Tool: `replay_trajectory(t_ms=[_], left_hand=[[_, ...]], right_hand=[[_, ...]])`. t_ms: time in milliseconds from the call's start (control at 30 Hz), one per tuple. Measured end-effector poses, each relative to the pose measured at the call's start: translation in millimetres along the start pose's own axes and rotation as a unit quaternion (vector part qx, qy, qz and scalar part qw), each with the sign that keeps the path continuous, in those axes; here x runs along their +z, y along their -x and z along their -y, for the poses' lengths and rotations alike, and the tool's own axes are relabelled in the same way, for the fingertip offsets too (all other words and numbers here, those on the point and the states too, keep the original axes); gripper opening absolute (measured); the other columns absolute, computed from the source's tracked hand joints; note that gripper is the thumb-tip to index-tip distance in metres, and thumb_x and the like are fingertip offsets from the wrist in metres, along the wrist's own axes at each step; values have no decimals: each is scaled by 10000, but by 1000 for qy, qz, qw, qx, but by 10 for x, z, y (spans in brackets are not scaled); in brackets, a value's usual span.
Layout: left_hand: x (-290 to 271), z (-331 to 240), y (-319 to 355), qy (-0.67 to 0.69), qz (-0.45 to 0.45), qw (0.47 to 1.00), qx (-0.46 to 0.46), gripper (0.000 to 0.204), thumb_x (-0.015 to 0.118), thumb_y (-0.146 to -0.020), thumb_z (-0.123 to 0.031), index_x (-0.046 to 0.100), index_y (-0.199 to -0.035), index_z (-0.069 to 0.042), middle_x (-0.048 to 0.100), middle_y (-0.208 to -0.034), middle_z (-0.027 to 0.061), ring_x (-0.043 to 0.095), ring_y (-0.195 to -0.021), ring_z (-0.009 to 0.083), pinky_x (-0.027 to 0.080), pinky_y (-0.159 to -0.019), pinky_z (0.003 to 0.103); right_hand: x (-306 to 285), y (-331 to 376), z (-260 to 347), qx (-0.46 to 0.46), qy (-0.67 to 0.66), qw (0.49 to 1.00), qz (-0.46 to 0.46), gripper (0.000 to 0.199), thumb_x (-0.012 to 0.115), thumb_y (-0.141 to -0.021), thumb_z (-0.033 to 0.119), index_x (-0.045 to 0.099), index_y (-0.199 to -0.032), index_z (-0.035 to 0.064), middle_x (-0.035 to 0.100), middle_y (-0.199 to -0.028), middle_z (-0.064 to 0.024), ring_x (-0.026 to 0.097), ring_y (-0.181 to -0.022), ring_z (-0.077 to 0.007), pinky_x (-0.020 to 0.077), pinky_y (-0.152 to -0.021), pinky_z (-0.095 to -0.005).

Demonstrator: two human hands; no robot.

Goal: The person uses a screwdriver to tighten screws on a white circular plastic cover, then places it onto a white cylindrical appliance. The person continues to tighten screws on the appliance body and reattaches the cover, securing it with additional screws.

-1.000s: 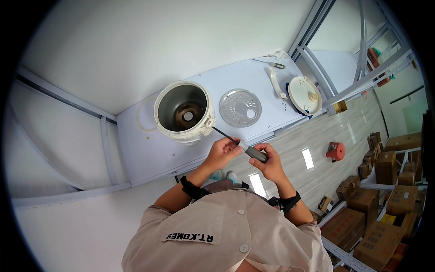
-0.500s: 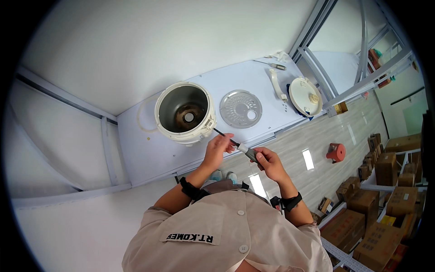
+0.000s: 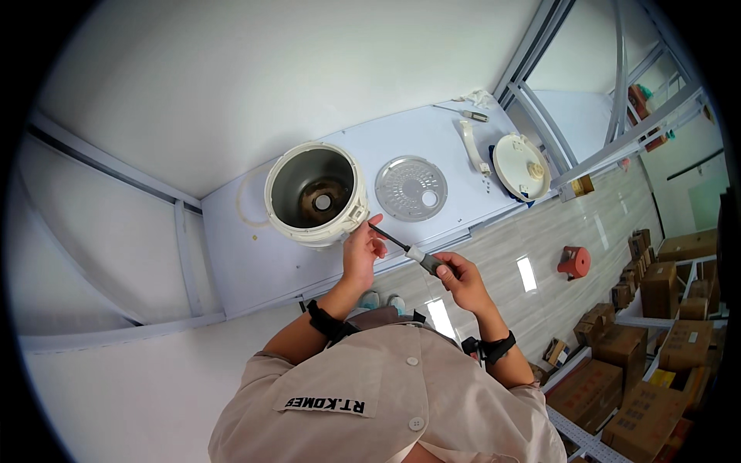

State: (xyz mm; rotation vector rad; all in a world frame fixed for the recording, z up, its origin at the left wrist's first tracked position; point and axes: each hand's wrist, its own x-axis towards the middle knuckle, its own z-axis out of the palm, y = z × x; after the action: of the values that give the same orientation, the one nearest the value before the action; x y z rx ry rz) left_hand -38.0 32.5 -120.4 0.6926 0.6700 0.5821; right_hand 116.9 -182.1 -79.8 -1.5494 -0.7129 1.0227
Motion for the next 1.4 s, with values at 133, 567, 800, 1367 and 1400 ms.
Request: replay_trajectory(t_ms=[133,567,800,1367,1400], left_hand=[[54,-45,15,9,-7,1000,-4,546,508,-1125,-394,569,-1510,-11,650,-944,18,573,-734,141,454,-651,319],[66,-63,56,21,-5,1000,-13,549,516,-1101,-386,566,-1525,-41,622,-1084,33,544,-776,153,444,-698,324],[73,-70,62,42,1,999,-19,479,551,-1094,-373,618,-1474,-89,609,-1080,-5,539,-821,141,426,-741,321],[144,-122,113,58,-69,995,-33,332,708,-1029,-319,733,-1281,-104,640,-1049,-47,540,-871,106,418,-768,295],[151,-133,115,51,-71,996,-32,332,707,-1030,-312,735,-1280,-95,644,-1045,-42,545,-862,106,423,-758,294]], right_hand=[[-11,7,36,-20,17,1000,-2,320,708,-1066,188,681,-1320,-4,700,-1055,-3,573,-907,-83,490,-817,-260],[-62,28,109,-25,19,1000,-5,329,722,-1059,195,689,-1314,-9,707,-1057,-7,583,-920,-84,493,-827,-262],[-51,25,31,-13,-2,1000,-20,339,718,-1068,227,694,-1315,-4,699,-1034,1,574,-905,-77,487,-821,-255],[-210,-20,-117,35,-185,980,65,466,728,-1004,91,567,-1430,-7,653,-994,-57,656,-892,-175,510,-787,-314],[-168,-52,-83,50,-197,975,91,433,729,-985,66,577,-1385,0,650,-986,-58,658,-884,-177,511,-783,-315]])
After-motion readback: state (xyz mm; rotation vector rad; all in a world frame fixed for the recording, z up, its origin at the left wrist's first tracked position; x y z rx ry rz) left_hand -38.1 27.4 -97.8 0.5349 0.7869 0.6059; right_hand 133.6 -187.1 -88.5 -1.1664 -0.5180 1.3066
